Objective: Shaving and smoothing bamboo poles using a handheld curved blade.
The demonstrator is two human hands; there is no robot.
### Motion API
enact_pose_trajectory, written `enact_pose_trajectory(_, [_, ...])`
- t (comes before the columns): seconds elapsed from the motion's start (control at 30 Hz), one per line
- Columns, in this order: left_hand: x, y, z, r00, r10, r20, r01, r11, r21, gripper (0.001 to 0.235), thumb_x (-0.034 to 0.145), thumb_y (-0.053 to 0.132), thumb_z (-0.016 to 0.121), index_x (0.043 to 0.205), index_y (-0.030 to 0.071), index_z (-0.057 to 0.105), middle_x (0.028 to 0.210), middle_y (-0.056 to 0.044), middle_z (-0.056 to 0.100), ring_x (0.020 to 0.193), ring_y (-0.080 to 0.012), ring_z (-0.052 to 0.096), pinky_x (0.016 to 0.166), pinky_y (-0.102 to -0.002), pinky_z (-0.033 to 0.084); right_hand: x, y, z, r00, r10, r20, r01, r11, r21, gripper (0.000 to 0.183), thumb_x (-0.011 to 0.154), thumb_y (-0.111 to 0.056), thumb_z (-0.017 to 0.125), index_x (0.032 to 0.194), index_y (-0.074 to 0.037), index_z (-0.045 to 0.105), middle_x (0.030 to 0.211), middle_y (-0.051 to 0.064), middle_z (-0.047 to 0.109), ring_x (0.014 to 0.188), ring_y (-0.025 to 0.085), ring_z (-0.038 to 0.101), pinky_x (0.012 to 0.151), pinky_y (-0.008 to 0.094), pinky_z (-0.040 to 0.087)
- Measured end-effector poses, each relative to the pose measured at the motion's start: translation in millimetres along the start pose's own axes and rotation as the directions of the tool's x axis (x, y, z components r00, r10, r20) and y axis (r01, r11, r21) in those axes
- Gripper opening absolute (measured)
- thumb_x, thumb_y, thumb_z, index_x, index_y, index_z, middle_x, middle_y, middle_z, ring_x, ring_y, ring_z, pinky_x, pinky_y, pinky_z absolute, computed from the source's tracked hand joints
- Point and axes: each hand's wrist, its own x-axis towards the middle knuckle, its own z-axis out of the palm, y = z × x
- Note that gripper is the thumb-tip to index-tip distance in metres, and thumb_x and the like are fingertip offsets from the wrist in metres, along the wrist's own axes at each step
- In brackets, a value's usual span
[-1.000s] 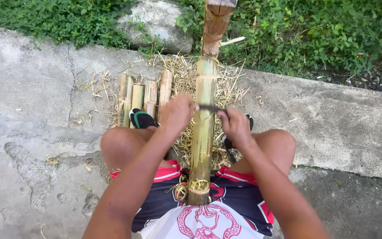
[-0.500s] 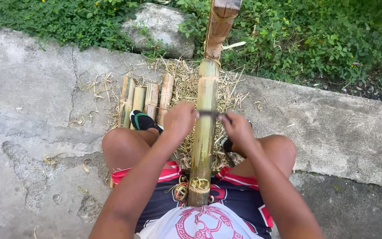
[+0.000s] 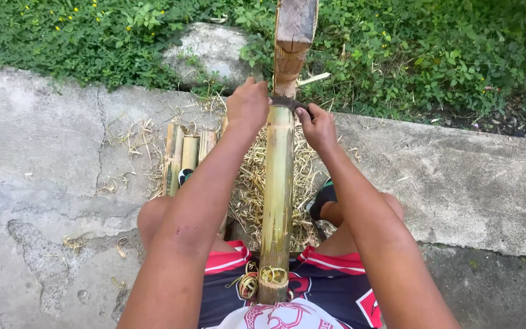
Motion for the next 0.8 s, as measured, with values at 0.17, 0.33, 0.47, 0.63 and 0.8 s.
enact_pose_trajectory(0.17, [-35, 4, -20, 0.973, -0.021, 0.229, 0.011, 0.999, 0.045, 0.020, 0.093, 0.028, 0.070, 0.096, 0.008, 0.072, 0.093, -0.015, 0.068, 0.085, -0.0352, 0.070, 0.072, -0.050, 0.056, -21, -10, -22, 0.987, 0.052, 0.155, -0.043, 0.997, -0.062, 0.041, 0.104, -0.038, 0.061, 0.083, -0.003, 0.065, 0.057, 0.004, 0.054, 0.050, 0.016, 0.045, 0.049, 0.041, 0.035])
enact_pose_trajectory(0.33, [-105, 2, -44, 0.846, -0.140, 0.514, 0.187, 0.981, -0.040, 0.021, 0.098, 0.027, 0.064, 0.093, 0.009, 0.074, 0.080, -0.014, 0.072, 0.073, -0.0317, 0.071, 0.069, -0.049, 0.054, -78, -3, -27, 0.827, 0.208, 0.523, -0.198, 0.977, -0.076, 0.036, 0.102, -0.039, 0.061, 0.083, -0.008, 0.066, 0.055, -0.001, 0.049, 0.048, 0.012, 0.041, 0.047, 0.038, 0.033])
enact_pose_trajectory(0.47, [-192, 23, -61, 0.945, -0.116, 0.306, 0.140, 0.988, -0.058, 0.019, 0.097, 0.032, 0.065, 0.099, 0.014, 0.070, 0.099, -0.012, 0.068, 0.097, -0.0309, 0.065, 0.087, -0.048, 0.050, -145, 25, -11, 0.848, 0.165, 0.504, -0.299, 0.934, 0.197, 0.034, 0.101, -0.037, 0.062, 0.086, -0.007, 0.066, 0.058, -0.004, 0.050, 0.049, 0.007, 0.042, 0.044, 0.031, 0.033])
enact_pose_trajectory(0.63, [-268, 23, 13, 0.970, -0.155, 0.186, 0.209, 0.924, -0.319, 0.056, 0.086, 0.042, 0.079, 0.120, 0.006, 0.054, 0.119, -0.016, 0.058, 0.117, -0.0312, 0.056, 0.098, -0.047, 0.047, -177, 38, -7, 0.885, 0.312, 0.346, -0.453, 0.748, 0.484, 0.036, 0.102, -0.036, 0.060, 0.083, -0.005, 0.056, 0.060, -0.003, 0.052, 0.045, 0.006, 0.045, 0.039, 0.026, 0.035])
enact_pose_trajectory(0.8, [-272, 16, 57, 0.814, -0.136, 0.565, 0.581, 0.207, -0.787, 0.092, 0.065, 0.032, 0.087, 0.137, 0.005, 0.037, 0.114, -0.013, 0.064, 0.101, -0.0269, 0.069, 0.086, -0.041, 0.059, -171, 17, -9, 0.911, 0.298, 0.285, -0.402, 0.794, 0.456, 0.034, 0.105, -0.032, 0.059, 0.082, -0.007, 0.057, 0.060, -0.004, 0.049, 0.045, 0.005, 0.042, 0.040, 0.025, 0.033])
